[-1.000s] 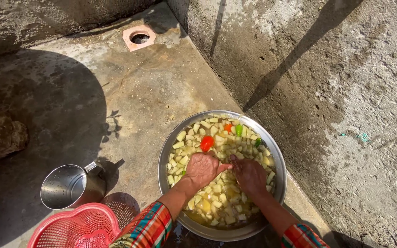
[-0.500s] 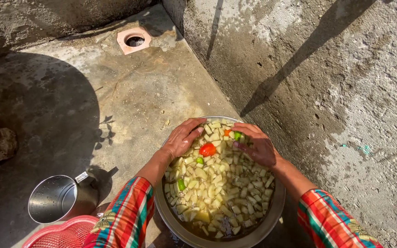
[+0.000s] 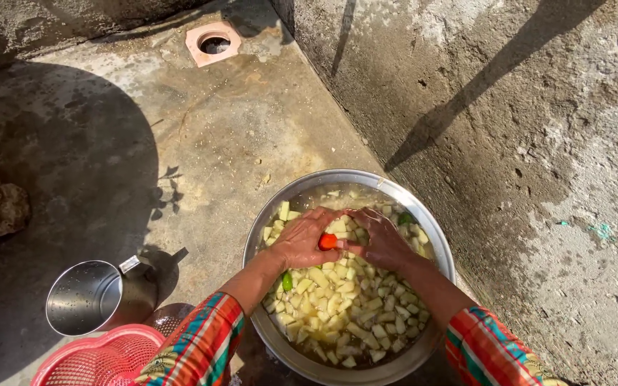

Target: Wash chopped potatoes and other vegetables in a large metal bowl under a faucet.

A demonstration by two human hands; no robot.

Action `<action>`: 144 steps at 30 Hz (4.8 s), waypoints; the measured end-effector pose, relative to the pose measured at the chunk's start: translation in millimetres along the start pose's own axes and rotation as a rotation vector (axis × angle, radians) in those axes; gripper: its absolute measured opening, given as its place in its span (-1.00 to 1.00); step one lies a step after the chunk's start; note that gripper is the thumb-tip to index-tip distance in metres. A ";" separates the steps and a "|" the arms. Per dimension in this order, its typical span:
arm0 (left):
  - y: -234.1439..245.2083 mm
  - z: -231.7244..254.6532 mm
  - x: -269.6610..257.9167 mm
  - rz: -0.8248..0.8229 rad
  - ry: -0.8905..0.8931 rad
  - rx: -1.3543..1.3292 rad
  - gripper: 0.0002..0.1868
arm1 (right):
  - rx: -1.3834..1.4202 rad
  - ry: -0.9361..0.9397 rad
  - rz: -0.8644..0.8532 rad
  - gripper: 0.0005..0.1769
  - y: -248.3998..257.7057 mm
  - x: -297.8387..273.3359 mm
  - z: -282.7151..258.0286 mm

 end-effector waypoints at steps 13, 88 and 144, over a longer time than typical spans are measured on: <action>-0.6 74.8 -98.5 -0.328 -0.337 0.116 0.35 | -0.516 0.516 -0.128 0.29 30.3 -140.1 -24.0; 153.3 131.6 -324.7 0.548 0.135 -0.038 0.15 | 0.850 0.324 -0.633 0.28 -71.9 -210.2 -285.9; 37.7 -74.1 47.6 -0.101 0.195 0.082 -0.03 | -0.438 0.027 -0.090 0.02 53.7 29.7 -83.0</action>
Point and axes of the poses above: each hand's wrist, its own x-axis towards the middle knuckle, its own y-axis out of the back of the hand, z = x × y, the point moved 8 cm from there along x, towards the middle knuckle, and after that the axes turned 13 degrees about -y, right-handed, at the moved point
